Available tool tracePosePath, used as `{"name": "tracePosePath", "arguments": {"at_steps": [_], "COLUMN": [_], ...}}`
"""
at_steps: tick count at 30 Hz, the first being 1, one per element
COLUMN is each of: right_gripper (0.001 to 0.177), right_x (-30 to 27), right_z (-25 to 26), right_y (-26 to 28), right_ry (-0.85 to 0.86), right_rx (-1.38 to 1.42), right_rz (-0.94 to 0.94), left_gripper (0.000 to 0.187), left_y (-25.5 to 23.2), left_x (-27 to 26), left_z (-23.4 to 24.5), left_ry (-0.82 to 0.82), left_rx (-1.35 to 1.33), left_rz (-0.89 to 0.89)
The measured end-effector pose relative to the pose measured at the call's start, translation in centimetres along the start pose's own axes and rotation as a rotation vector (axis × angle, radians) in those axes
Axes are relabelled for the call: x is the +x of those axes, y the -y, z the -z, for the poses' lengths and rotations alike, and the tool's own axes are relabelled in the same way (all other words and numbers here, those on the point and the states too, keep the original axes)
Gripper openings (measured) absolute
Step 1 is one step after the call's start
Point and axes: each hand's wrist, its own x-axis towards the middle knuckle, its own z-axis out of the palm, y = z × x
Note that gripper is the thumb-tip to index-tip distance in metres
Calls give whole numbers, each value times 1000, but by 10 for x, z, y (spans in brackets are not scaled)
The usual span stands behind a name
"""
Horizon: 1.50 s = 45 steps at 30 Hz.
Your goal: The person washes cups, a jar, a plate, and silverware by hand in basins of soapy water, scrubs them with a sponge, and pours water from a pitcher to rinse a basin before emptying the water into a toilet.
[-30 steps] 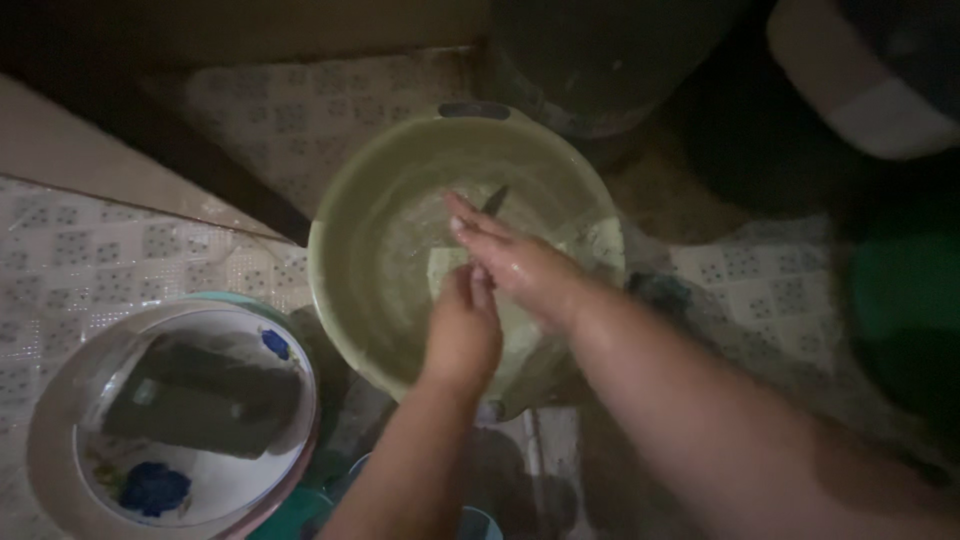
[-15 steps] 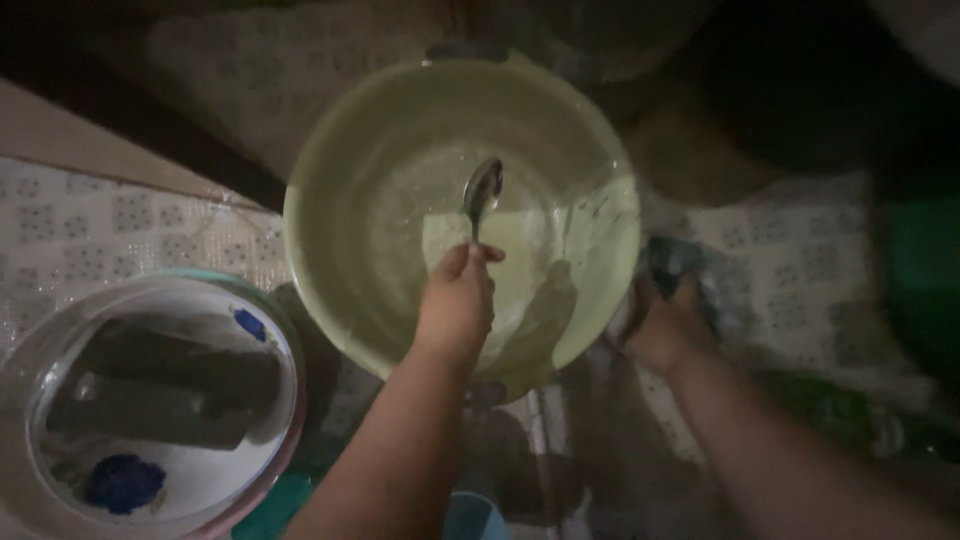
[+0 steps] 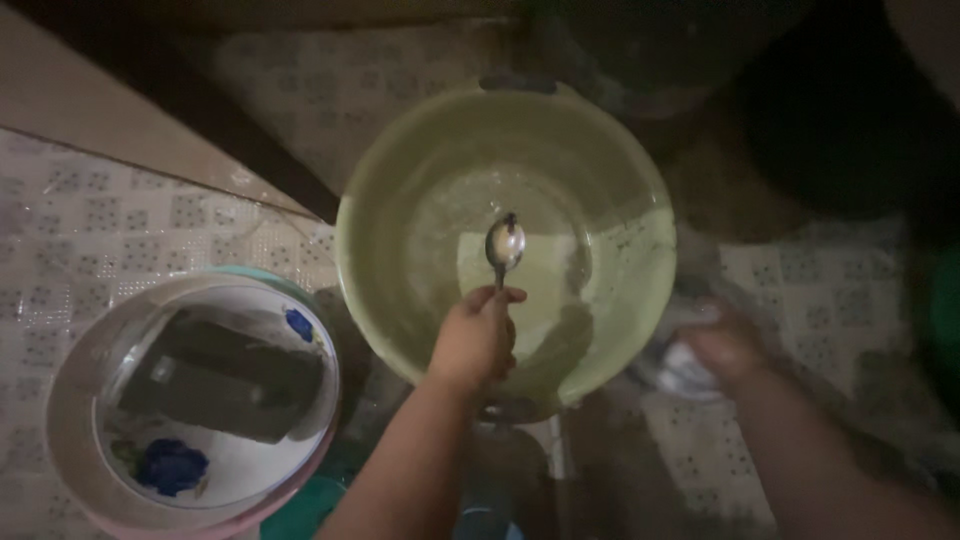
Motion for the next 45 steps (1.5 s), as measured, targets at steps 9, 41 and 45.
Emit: {"name": "tracePosePath", "arguments": {"at_steps": [9, 41, 45], "right_gripper": [80, 81, 68], "right_x": [-73, -105, -114], "right_z": [-34, -76, -147], "right_y": [83, 103, 107], "right_ry": [150, 333, 519], "right_rx": [455, -734, -67], "right_rz": [1256, 465, 490], "left_gripper": [33, 53, 45], "left_y": [8, -42, -73], "left_x": [-2, 39, -4], "left_z": [-49, 71, 35], "left_ry": [-56, -594, -673], "left_rx": [292, 1019, 647], "left_rz": [-629, -298, -279]}}
